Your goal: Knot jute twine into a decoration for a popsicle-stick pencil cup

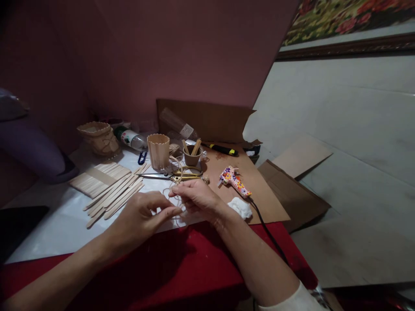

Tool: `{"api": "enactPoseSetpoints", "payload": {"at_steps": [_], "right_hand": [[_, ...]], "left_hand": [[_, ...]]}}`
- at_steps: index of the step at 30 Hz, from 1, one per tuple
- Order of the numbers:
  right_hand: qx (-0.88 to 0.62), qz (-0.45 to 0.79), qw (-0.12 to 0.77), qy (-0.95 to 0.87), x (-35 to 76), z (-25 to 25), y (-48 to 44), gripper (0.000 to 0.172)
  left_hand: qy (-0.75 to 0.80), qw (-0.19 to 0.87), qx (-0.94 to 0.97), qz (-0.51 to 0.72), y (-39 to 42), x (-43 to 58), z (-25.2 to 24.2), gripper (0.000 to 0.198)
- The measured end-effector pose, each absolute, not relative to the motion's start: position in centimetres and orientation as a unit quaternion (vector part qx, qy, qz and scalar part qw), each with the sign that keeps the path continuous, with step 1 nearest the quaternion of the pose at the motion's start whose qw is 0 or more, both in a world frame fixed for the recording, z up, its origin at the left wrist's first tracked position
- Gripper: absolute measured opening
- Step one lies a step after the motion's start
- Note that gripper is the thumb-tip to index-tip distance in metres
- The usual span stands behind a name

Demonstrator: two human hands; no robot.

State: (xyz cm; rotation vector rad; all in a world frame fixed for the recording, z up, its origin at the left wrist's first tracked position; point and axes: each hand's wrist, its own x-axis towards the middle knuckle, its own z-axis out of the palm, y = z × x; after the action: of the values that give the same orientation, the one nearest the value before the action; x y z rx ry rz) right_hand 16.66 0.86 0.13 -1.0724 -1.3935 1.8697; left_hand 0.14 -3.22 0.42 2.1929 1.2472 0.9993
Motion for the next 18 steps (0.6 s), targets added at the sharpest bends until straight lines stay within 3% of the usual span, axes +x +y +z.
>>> {"api": "enactPoseSetpoints", "payload": {"at_steps": [3, 8, 10, 18], "right_hand": [[-0.396, 0.686, 0.281, -0.541, 16.7, 0.4, 0.7, 0.017], [-0.375, 0.699, 0.246, -0.557, 16.5, 1.0, 0.2, 0.012], [-0.373, 0.702, 0.237, -0.559, 16.5, 1.1, 0.1, 0.011], [-0.383, 0.680, 0.238, -0.579, 16.5, 0.7, 0.1, 0.010]], "left_hand": [[0.506, 0.205, 0.706, 0.452, -2.9, -0.2, 0.8, 0.023], [0.489, 0.461, 0.615, 0.412, -2.0, -0.3, 0.6, 0.020], [0.463, 0.513, 0.603, 0.399, -1.9, -0.2, 0.6, 0.020], [0.478, 0.450, 0.641, 0.398, -2.2, 0.0, 1.4, 0.016]]}}
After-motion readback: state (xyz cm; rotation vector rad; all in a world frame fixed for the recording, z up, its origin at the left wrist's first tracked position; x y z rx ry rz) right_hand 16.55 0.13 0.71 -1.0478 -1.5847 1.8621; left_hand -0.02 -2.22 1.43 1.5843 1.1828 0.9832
